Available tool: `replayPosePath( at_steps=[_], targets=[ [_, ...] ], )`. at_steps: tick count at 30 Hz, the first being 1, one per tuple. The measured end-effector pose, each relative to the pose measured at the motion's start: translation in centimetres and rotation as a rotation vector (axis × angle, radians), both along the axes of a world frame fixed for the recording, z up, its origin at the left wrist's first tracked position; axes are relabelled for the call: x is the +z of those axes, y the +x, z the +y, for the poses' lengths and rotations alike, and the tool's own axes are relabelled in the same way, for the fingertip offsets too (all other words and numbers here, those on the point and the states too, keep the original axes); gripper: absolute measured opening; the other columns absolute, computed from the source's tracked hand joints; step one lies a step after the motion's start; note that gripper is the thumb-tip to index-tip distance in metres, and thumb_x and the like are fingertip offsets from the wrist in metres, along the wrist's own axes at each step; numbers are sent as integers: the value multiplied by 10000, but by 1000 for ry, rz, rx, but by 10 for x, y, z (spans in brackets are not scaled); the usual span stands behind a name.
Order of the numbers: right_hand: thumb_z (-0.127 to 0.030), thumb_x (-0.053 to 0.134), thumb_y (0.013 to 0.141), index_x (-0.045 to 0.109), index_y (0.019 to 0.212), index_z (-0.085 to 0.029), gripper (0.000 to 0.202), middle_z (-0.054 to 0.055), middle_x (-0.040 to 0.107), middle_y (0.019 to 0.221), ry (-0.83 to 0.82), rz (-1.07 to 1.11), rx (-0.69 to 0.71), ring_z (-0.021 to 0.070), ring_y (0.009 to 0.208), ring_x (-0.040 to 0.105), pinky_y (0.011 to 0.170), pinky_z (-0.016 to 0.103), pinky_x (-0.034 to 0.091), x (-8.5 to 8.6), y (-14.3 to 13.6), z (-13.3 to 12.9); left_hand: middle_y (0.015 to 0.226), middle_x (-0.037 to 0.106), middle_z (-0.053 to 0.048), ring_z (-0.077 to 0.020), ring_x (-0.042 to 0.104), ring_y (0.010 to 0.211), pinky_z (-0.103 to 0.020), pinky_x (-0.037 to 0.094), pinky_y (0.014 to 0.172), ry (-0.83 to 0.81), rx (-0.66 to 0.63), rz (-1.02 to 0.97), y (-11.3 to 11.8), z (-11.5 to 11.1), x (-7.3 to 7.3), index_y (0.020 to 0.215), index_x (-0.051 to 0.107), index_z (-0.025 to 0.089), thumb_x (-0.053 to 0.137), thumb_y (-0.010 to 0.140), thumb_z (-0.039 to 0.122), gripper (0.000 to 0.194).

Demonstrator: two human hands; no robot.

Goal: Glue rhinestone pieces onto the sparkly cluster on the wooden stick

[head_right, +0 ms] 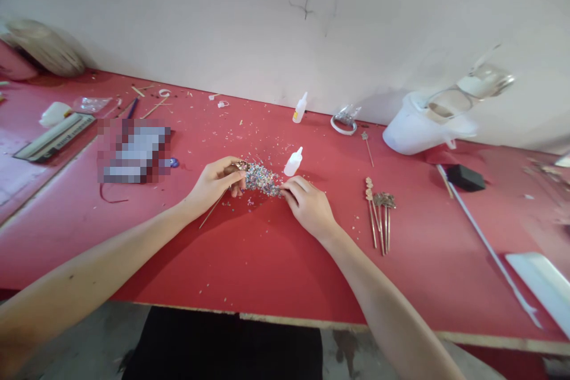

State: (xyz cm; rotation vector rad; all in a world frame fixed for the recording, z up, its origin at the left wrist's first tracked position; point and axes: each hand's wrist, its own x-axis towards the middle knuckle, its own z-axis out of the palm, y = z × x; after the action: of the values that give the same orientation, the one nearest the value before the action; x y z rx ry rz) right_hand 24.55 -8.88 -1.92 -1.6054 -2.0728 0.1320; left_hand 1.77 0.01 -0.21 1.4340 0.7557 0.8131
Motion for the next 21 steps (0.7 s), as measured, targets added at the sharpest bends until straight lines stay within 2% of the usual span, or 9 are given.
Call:
replayPosePath(
  at_steps=[13, 21],
  targets=[
    [-270, 447, 966, 615, 985, -237, 172, 59, 666, 986, -14, 1, 7, 193, 864, 636, 751, 311, 489, 0, 0, 0, 653, 629, 5, -71, 544, 457, -200, 461, 482, 22, -18, -31, -1, 2, -8, 956, 577, 151, 579, 862, 244, 132],
    [-268, 439, 969, 610, 977, -231, 175, 60, 667, 978, -18, 5, 9, 200, 881, 642, 787, 321, 497, -1, 0, 1, 650, 626, 7, -69, 545, 455, -196, 457, 480, 27, -21, -20, -1, 1, -6, 934, 578, 154, 577, 859, 234, 109]
  ],
)
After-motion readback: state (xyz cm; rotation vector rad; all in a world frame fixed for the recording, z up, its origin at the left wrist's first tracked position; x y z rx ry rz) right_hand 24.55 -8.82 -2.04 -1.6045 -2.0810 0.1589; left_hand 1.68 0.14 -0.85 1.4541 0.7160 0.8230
